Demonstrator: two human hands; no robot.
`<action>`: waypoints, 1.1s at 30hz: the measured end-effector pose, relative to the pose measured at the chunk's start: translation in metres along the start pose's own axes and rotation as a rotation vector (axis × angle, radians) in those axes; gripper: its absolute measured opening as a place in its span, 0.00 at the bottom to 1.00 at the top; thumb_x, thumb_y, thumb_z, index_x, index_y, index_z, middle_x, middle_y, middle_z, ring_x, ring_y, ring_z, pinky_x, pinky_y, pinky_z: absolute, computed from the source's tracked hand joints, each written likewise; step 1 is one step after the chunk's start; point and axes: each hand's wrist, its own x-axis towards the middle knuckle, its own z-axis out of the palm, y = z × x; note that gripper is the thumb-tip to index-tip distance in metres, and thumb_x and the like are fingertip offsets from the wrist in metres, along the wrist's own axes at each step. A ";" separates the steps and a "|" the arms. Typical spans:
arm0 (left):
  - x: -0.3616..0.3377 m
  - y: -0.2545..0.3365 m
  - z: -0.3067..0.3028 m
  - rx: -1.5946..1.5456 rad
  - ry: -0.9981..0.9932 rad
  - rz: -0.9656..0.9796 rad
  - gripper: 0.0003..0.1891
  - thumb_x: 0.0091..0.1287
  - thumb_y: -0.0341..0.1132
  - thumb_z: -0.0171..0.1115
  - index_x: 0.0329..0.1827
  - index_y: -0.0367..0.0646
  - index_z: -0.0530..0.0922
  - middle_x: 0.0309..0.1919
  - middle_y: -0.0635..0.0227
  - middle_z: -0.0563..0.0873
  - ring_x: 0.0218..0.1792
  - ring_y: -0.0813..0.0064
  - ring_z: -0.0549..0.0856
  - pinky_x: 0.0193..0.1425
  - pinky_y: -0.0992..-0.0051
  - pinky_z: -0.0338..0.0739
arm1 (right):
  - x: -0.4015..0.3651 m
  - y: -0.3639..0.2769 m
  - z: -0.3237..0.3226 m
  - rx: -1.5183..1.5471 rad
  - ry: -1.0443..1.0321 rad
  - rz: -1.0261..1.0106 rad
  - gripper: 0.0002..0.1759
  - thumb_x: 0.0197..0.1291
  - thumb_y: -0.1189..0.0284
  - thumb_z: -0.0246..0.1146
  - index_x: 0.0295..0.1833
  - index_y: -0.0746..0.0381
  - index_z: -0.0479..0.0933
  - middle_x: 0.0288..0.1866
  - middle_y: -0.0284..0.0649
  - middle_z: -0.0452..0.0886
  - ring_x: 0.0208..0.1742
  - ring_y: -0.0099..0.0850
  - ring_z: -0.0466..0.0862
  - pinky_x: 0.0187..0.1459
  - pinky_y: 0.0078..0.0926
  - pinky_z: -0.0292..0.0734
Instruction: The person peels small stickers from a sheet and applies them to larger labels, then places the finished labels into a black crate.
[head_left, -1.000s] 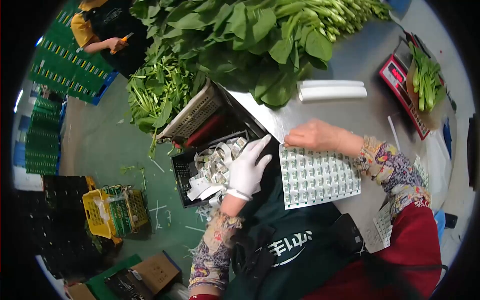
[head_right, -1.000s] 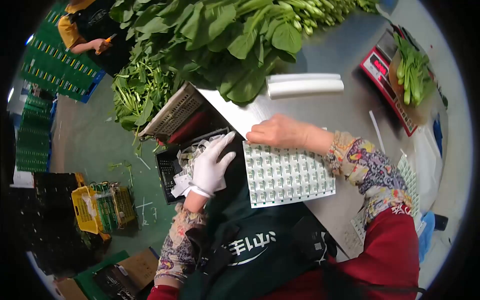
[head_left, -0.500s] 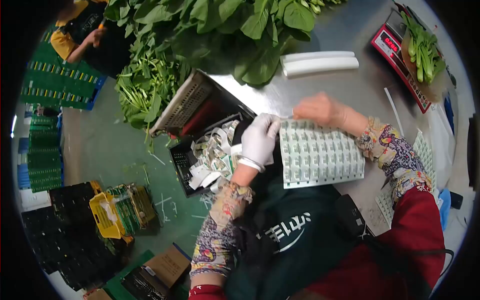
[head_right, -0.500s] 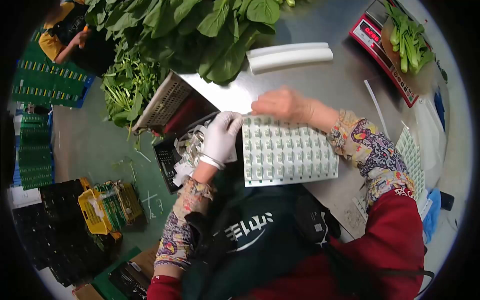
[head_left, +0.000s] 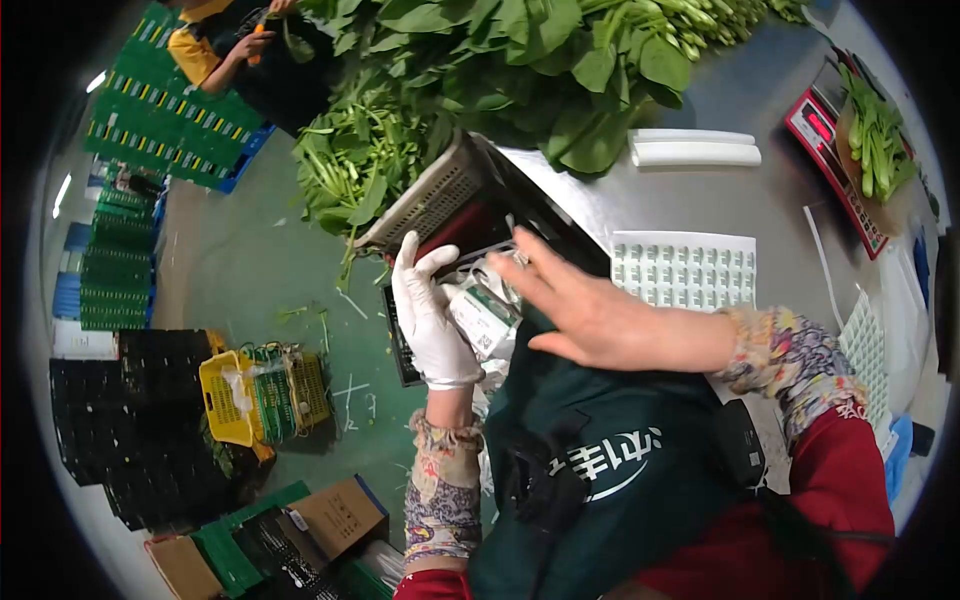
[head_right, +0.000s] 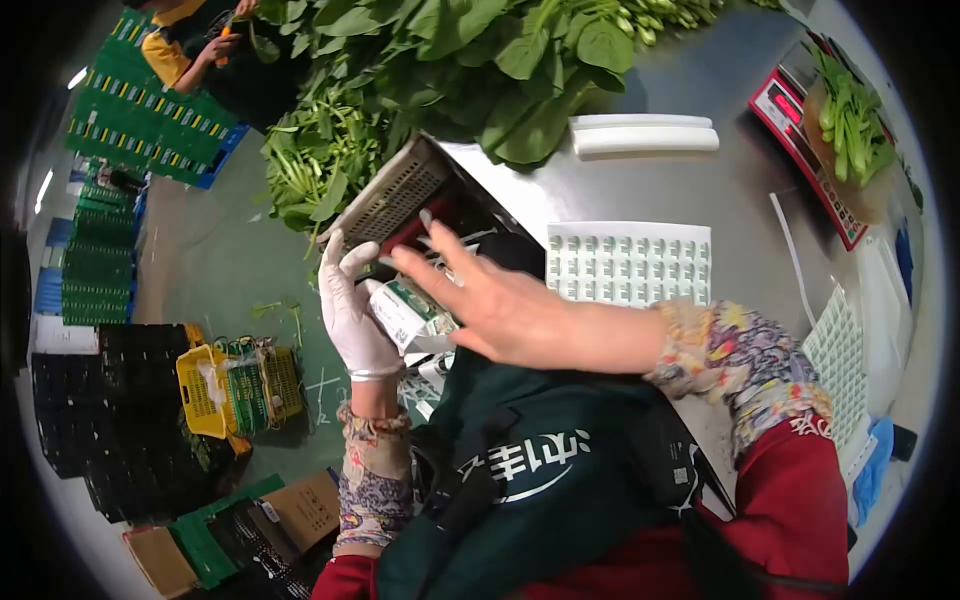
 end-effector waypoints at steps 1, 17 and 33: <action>-0.004 0.004 -0.007 -0.005 0.041 0.048 0.23 0.77 0.43 0.38 0.70 0.40 0.58 0.46 0.64 0.79 0.29 0.85 0.76 0.33 0.84 0.73 | 0.008 -0.006 0.020 -0.082 0.066 -0.032 0.50 0.49 0.77 0.67 0.75 0.58 0.45 0.71 0.66 0.47 0.64 0.56 0.68 0.56 0.40 0.74; -0.085 0.009 -0.124 0.031 0.173 -0.212 0.12 0.69 0.33 0.58 0.46 0.32 0.80 0.33 0.70 0.84 0.30 0.85 0.81 0.37 0.83 0.76 | 0.087 0.026 0.071 -0.123 -0.081 0.092 0.24 0.58 0.74 0.61 0.62 0.63 0.71 0.67 0.51 0.67 0.61 0.44 0.73 0.57 0.33 0.73; -0.064 0.001 -0.112 0.116 0.035 -0.165 0.15 0.70 0.35 0.56 0.53 0.33 0.76 0.41 0.67 0.83 0.39 0.83 0.80 0.44 0.81 0.75 | 0.112 -0.028 0.079 0.884 0.208 0.158 0.40 0.52 0.82 0.65 0.70 0.69 0.56 0.69 0.41 0.61 0.48 0.22 0.73 0.45 0.21 0.78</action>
